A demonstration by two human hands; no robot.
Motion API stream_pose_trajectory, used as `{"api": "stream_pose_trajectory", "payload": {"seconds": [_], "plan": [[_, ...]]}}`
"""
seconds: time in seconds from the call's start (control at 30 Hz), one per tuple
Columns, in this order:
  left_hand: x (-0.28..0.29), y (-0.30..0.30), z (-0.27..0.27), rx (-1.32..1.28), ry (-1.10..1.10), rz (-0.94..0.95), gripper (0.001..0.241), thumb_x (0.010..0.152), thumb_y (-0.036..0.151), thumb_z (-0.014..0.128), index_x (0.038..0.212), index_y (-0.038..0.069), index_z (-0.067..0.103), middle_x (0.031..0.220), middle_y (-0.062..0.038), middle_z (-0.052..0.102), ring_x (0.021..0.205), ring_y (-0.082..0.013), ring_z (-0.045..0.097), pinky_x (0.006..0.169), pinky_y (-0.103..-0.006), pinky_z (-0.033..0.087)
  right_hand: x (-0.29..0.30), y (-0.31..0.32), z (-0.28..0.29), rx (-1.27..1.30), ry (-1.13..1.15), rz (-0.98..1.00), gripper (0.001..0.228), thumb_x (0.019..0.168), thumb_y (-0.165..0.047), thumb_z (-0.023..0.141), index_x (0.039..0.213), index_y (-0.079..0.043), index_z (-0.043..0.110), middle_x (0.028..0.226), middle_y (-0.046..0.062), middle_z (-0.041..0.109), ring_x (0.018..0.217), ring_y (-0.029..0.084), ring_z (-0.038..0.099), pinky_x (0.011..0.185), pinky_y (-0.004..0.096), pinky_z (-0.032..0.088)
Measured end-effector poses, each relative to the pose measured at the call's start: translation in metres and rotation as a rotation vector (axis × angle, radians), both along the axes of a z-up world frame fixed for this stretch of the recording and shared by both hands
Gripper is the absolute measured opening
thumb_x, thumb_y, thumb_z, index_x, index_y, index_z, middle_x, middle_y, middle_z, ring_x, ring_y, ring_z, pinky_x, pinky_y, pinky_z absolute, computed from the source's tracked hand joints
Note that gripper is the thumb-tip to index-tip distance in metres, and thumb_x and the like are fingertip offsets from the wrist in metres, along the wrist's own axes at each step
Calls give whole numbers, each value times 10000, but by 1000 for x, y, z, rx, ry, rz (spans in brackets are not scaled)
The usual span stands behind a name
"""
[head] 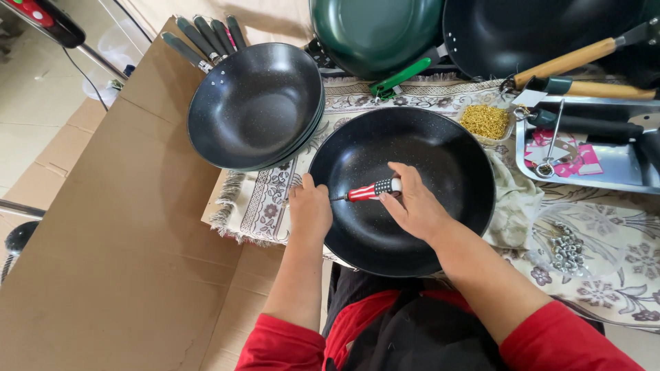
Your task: Assembling a handle onto a pan using a screwdriver and screws.
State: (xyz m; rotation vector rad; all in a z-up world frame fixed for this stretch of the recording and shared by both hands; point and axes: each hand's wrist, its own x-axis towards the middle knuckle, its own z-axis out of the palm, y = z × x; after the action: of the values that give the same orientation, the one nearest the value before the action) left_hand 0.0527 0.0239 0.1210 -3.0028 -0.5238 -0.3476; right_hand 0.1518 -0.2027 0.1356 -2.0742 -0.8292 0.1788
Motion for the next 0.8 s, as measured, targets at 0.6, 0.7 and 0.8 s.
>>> {"api": "stream_pose_trajectory", "payload": {"seconds": [0.6, 0.7, 0.8], "plan": [[-7, -3, -2, -87, -74, -7, 142, 834, -9, 650, 933, -8, 753, 1294, -279, 536, 1131, -592, 625, 1032, -591, 512, -13, -5, -3, 9, -27, 14, 430, 983, -418, 649, 1262, -109, 543, 889, 200, 726, 805, 373, 753, 705, 455, 615], [-7, -4, 3, -111, -41, 16, 194, 853, -24, 626, 967, 17, 778, 1311, -269, 548, 1153, -570, 632, 1057, -575, 501, -6, -3, -15, -13, -44, -24, 395, 1009, -432, 613, 1235, -114, 554, 907, 204, 733, 794, 372, 754, 699, 455, 606], [-3, 0, -2, -122, -35, 16, 193, 850, -15, 632, 974, 6, 778, 1331, -284, 535, 1172, -595, 607, 1028, -597, 512, -12, 1, -2, 74, -103, -62, 521, 949, -403, 696, 1357, -124, 530, 1078, 207, 716, 877, 378, 750, 742, 462, 618]]}}
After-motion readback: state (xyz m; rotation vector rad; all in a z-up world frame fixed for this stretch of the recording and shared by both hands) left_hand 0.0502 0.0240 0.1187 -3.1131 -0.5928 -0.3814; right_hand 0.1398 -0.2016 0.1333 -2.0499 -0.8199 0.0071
